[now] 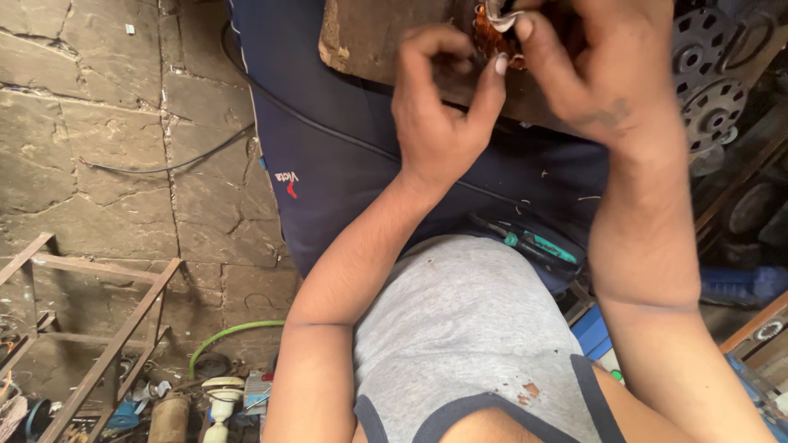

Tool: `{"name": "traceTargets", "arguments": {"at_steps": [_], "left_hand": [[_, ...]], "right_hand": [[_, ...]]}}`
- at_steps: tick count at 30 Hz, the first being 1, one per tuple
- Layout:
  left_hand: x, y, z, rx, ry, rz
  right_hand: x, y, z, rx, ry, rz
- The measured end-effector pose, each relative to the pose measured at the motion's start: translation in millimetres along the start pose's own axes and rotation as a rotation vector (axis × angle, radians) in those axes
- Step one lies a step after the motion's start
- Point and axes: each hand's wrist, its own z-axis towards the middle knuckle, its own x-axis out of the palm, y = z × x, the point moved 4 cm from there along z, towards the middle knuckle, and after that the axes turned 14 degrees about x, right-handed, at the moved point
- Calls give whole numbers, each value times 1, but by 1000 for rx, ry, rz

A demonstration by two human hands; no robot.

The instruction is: The person holds a cylindrical motor stator and uses pliers to cut and remove white insulating material from the copper windings. They rotate the stator to access different sections and continue removing the insulation by hand and with pliers.

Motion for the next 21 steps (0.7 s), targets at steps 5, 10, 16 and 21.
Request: {"name": "traceTargets", "arguments": {"at_steps": [5, 10, 16, 21], "left_hand": [[-3, -8, 10, 3, 95, 127], [4, 13, 10, -164, 55, -40], [13, 20, 10, -181, 11, -116], [14, 22, 5, -113, 26, -53]], "right_hand": [[-2, 2, 8, -2, 109, 16], [2, 2, 11, -137, -33, -93], [18, 2, 8, -210, -236, -115], [24, -4, 1, -113, -319, -130]]}}
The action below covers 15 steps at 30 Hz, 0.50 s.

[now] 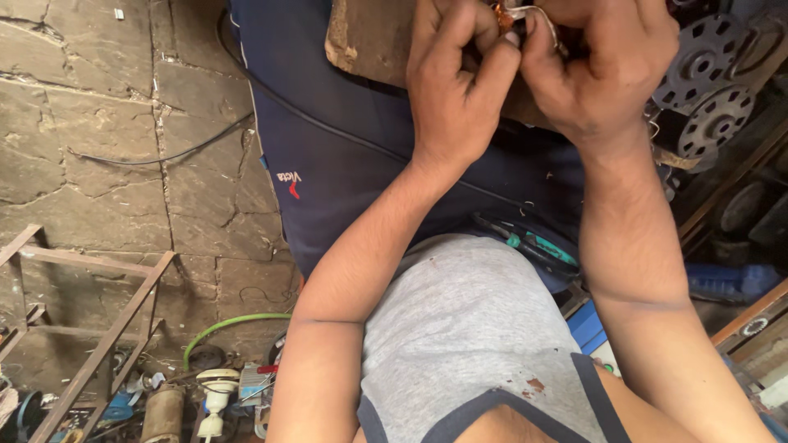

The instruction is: The person holds a cylindrical motor stator and uses pliers to cut and remove white insulating material from the copper windings. They rotate the stator to access different sections and continue removing the insulation by hand and with pliers.

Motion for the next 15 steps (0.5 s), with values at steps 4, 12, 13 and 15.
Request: {"name": "traceTargets", "arguments": {"at_steps": [4, 12, 13, 15], "left_hand": [[2, 3, -3, -32, -9, -10], [4, 8, -6, -49, -1, -37], [4, 8, -6, -45, 0, -35], [3, 8, -7, -29, 4, -22]], "right_hand": [[2, 1, -2, 55, -32, 7], [7, -15, -4, 178, -52, 158], [8, -16, -5, 181, -59, 178], [10, -21, -8, 261, -64, 261]]}}
